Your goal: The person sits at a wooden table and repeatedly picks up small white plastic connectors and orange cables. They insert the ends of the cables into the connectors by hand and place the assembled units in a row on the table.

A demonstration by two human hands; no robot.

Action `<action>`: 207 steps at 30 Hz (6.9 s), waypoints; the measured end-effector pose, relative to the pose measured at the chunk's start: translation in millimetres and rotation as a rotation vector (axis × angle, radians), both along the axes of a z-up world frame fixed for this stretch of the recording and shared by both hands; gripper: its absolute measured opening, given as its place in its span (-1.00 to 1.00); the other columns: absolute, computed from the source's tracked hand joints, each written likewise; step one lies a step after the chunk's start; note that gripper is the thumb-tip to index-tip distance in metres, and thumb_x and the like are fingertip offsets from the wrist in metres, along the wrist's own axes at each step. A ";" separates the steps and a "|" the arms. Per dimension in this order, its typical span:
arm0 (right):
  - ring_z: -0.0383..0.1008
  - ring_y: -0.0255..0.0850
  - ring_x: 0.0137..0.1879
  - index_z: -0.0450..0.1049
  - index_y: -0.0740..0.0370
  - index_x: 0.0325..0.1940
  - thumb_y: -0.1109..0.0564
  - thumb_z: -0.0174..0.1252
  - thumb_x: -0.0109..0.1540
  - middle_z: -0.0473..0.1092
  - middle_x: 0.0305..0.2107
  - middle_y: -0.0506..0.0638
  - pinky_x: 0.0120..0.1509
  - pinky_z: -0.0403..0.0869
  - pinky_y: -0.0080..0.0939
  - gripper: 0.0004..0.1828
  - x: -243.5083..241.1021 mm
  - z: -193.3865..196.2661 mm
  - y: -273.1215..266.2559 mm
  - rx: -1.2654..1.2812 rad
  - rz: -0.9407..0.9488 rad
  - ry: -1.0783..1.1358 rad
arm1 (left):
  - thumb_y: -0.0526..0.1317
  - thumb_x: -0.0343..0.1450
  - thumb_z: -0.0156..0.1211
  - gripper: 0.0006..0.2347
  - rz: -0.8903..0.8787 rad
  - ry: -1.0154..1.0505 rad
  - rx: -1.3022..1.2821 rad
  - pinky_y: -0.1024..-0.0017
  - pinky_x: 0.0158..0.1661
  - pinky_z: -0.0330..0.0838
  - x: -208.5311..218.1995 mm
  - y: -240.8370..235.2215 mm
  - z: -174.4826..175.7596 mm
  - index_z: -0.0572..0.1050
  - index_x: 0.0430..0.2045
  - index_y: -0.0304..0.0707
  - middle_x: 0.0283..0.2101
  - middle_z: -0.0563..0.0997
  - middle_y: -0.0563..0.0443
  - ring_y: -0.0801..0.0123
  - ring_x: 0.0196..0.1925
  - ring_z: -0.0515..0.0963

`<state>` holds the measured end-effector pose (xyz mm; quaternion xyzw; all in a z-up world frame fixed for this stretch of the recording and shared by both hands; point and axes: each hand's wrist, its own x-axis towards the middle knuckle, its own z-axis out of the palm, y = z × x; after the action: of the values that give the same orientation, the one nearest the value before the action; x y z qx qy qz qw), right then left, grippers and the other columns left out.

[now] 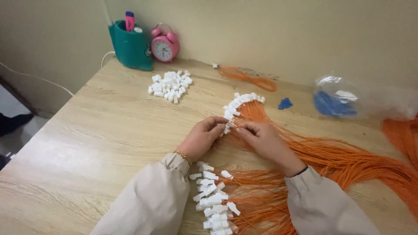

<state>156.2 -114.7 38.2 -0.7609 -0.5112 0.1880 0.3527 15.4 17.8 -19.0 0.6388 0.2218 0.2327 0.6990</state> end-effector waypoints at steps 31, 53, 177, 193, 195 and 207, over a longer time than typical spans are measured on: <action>0.35 -0.33 -0.37 0.59 0.23 -0.25 0.15 0.28 0.13 0.43 -0.57 -0.06 -0.29 0.38 -0.35 -0.85 13.1 -35.9 0.4 0.189 -0.124 0.175 | -0.25 0.43 0.10 -0.78 0.022 -0.030 -0.187 0.62 -0.50 0.48 20.9 14.4 -34.5 0.48 -0.10 -0.35 -0.34 0.58 0.00 0.45 -0.41 0.60; 0.44 -0.28 -0.30 0.57 0.24 -0.26 0.14 0.32 0.11 0.43 -0.50 0.02 -0.18 0.48 -0.30 -0.84 14.9 -39.1 0.7 0.171 -0.169 0.075 | -0.17 0.42 0.14 -0.78 -0.037 -0.052 -0.434 0.60 -0.53 0.42 21.2 15.5 -35.3 0.45 -0.10 -0.21 -0.36 0.58 -0.01 0.41 -0.38 0.61; 0.44 -0.24 -0.36 0.61 0.25 -0.25 0.04 0.11 0.27 0.51 -0.58 0.03 -0.23 0.46 -0.24 -0.75 18.7 -36.5 3.9 0.141 -0.121 0.255 | -0.12 0.34 0.31 -0.83 0.114 0.099 0.052 0.64 -0.43 0.39 32.5 -2.3 -23.8 0.64 -0.30 -0.13 -0.49 0.58 0.13 0.57 -0.45 0.44; 0.33 -0.28 -0.40 0.59 0.26 -0.29 0.12 0.23 0.18 0.40 -0.62 -0.02 -0.30 0.35 -0.28 -0.85 12.2 -30.9 -1.6 0.194 -0.085 0.216 | -0.29 0.44 -0.02 -0.75 0.015 -0.210 -0.479 0.28 -0.10 0.59 25.8 -6.8 -8.3 0.36 -0.02 -0.37 -0.14 0.58 -0.21 0.26 -0.19 0.61; 0.34 -0.27 -0.42 0.57 0.24 -0.30 0.10 0.21 0.20 0.40 -0.63 -0.01 -0.30 0.37 -0.27 -0.85 4.8 -18.6 -4.0 0.213 -0.096 0.179 | -0.32 0.46 -0.03 -0.77 -0.006 -0.278 -0.525 0.39 -0.16 0.62 27.9 -8.3 -10.8 0.31 -0.01 -0.39 -0.11 0.57 -0.22 0.31 -0.23 0.60; 0.38 -0.26 -0.42 0.58 0.24 -0.30 0.10 0.22 0.20 0.43 -0.60 0.01 -0.31 0.38 -0.26 -0.85 13.1 -29.8 -1.7 0.186 -0.144 0.131 | -0.31 0.45 0.08 -0.78 -0.007 -0.300 -0.502 0.41 -0.19 0.64 34.3 -0.4 -36.0 0.43 -0.04 -0.32 -0.28 0.52 -0.06 0.22 -0.24 0.65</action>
<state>169.3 -116.3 8.4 -0.7458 -0.4462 0.1631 0.4670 49.7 17.4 -55.0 0.4051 0.1642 0.2602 0.8609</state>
